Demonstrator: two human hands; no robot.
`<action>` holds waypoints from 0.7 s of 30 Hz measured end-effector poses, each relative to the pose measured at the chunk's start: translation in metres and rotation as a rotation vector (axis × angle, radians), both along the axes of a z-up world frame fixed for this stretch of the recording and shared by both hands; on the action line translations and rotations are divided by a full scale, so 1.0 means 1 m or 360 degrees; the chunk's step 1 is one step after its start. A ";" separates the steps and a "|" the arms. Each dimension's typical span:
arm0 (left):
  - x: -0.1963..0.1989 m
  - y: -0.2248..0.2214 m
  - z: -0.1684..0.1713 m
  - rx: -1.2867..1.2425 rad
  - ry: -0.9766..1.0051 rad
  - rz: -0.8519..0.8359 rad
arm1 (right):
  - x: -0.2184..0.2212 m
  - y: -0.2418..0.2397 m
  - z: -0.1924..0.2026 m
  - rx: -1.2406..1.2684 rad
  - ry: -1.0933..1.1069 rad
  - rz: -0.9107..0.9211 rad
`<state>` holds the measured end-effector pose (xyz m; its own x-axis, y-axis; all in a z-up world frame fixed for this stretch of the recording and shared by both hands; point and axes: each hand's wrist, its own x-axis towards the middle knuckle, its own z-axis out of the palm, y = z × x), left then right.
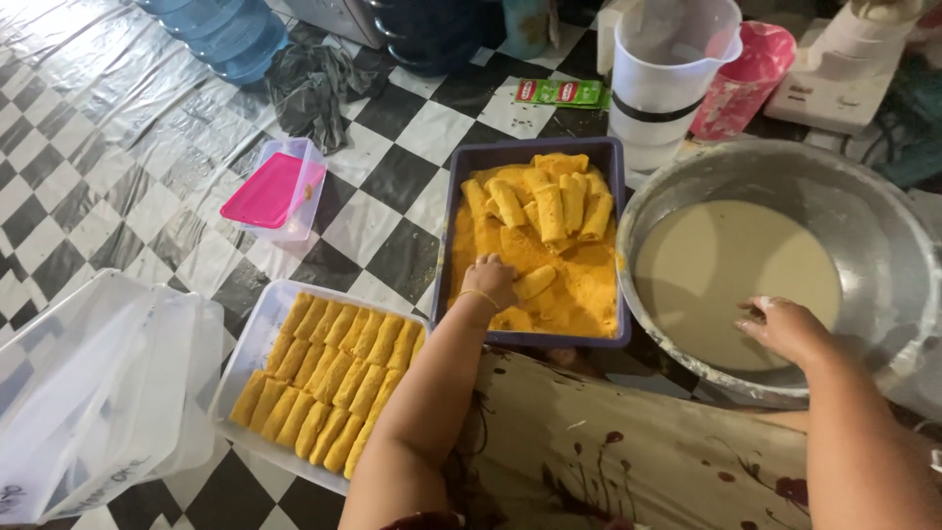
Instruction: Dipping rolled food items into a liquid batter and then coating them with yellow breadcrumbs or seasoning before arranging them in a tray.
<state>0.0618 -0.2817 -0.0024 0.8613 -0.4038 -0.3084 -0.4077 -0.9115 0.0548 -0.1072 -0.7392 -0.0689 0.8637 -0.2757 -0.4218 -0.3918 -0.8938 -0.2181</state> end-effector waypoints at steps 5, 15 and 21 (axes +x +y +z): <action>0.008 0.004 -0.023 -0.1353 0.0119 0.0555 | -0.002 0.011 0.018 0.0006 0.0006 -0.0045; 0.010 -0.030 -0.029 -0.1487 0.0242 0.0654 | 0.001 0.002 -0.001 -0.0037 0.0049 0.0025; 0.017 0.040 0.006 -0.2644 0.0509 0.0940 | 0.000 -0.024 -0.038 -0.0134 0.0078 0.0169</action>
<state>0.0783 -0.2414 0.0034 0.9863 -0.1249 -0.1078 0.1282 0.1689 0.9773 -0.1069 -0.7629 -0.1070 0.8687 -0.2203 -0.4436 -0.3027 -0.9451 -0.1234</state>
